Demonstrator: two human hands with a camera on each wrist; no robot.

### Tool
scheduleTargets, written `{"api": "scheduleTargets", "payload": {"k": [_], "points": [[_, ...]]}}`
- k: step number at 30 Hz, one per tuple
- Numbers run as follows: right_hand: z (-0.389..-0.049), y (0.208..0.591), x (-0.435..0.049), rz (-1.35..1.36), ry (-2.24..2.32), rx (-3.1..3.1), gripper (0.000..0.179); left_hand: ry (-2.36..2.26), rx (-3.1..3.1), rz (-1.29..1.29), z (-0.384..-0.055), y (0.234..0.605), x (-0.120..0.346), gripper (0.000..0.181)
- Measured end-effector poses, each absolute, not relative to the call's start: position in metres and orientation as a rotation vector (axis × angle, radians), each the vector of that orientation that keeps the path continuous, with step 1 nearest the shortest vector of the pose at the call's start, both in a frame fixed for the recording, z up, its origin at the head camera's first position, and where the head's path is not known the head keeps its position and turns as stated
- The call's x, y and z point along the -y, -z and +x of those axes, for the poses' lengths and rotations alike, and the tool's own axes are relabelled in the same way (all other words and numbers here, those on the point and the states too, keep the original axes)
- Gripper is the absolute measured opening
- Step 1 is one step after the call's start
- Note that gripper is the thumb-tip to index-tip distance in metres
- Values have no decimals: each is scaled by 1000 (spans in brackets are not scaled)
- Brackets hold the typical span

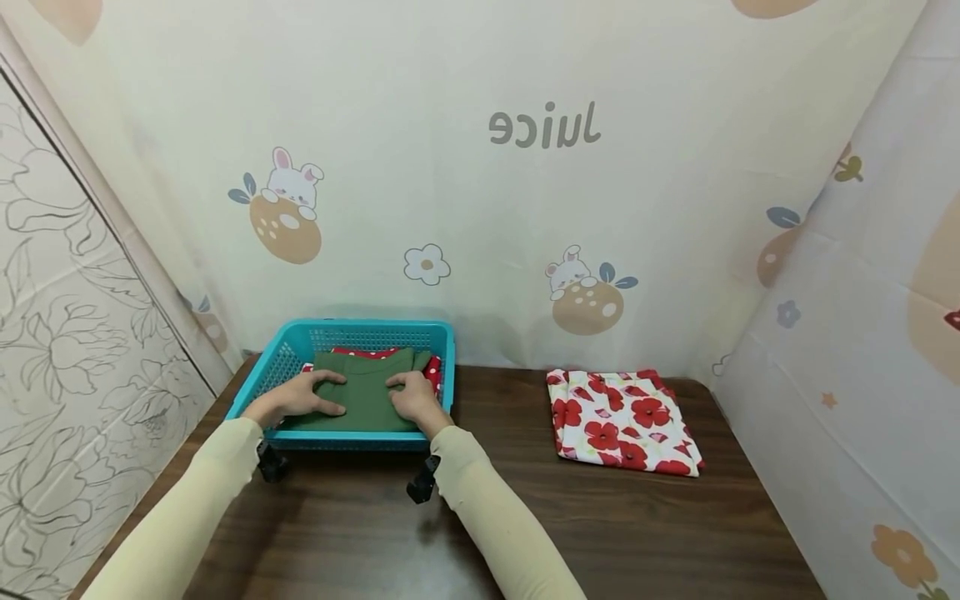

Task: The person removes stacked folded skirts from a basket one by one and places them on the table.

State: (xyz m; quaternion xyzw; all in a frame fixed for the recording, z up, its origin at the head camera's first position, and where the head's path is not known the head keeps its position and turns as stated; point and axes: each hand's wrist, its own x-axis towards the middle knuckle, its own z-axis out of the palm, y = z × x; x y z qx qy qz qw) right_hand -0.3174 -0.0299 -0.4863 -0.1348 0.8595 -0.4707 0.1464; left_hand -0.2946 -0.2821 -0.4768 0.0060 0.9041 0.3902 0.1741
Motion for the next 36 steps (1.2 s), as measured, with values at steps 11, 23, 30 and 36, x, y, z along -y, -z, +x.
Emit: {"api": "scheduleTargets", "payload": {"k": [11, 23, 30, 36], "points": [[-318, 487, 30, -359, 1347, -2465, 43, -1192, -2503, 36, -302, 481, 279, 77], [-316, 488, 34, -408, 1296, -2501, 40, -1189, -2503, -1, -302, 483, 273, 64], [-315, 489, 37, -434, 1269, -2511, 51, -1196, -2509, -17, -298, 482, 275, 62], [-316, 484, 35, -435, 1252, -2563, 55, -1251, -2527, -32, -298, 480, 274, 66]]}}
